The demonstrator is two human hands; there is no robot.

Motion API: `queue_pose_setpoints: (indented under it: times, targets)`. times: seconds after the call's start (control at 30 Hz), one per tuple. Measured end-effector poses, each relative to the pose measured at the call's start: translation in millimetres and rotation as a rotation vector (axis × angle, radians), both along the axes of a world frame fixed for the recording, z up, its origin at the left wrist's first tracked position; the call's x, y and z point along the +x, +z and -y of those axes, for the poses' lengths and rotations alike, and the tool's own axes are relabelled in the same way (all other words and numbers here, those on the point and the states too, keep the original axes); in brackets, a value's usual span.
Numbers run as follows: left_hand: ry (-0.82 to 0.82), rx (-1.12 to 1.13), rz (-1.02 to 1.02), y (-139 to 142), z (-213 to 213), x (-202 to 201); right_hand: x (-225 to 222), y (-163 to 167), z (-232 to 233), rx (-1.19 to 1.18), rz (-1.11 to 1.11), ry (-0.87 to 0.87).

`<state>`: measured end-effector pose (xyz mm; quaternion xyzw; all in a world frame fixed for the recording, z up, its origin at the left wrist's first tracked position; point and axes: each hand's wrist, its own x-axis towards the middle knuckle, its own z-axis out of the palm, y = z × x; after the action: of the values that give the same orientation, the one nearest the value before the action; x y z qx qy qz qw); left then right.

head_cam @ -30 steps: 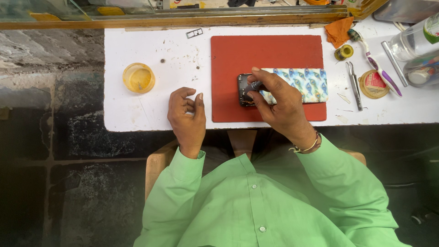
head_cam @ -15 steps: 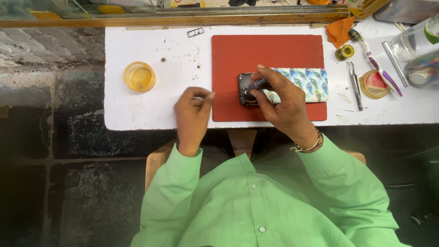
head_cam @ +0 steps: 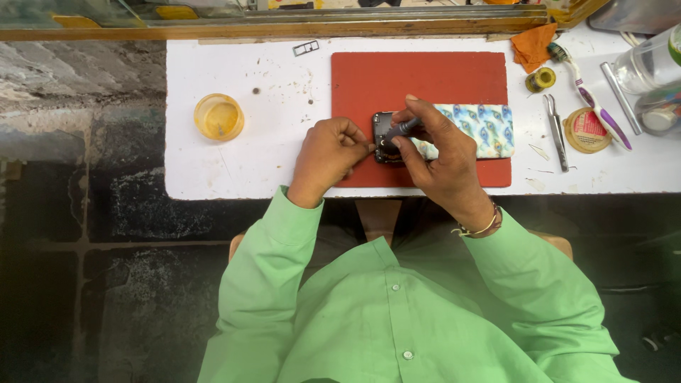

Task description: The person reassembles a smartphone by placing the battery and back cover, then uses a screwdriver to fasten multiple screws on the back and internal frame. The device remains on a red mat throughout the process.

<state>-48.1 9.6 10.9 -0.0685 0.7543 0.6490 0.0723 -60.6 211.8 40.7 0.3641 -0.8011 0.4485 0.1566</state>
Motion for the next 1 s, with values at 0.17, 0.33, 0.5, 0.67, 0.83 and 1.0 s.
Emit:
queue_pose_setpoints:
  times: [0.17,0.33,0.5,0.67,0.83,1.0]
  targets:
    - [-0.006,0.037,0.001,-4,1,0,2,9,2,0.071,-0.048,0.046]
    - [0.048,0.202,-0.072,-19,3,5,0,25,7,0.233,-0.131,0.038]
    - [0.091,0.277,-0.157,-32,5,19,-2,43,12,0.317,-0.191,0.06]
    - [0.103,0.31,-0.178,-35,4,21,-3,52,18,0.431,-0.282,-0.017]
    - [0.114,0.248,-0.197,-36,3,22,-3,52,15,0.403,-0.3,0.0]
    - [0.114,0.243,-0.227,-38,4,21,-3,47,12,0.427,-0.307,0.015]
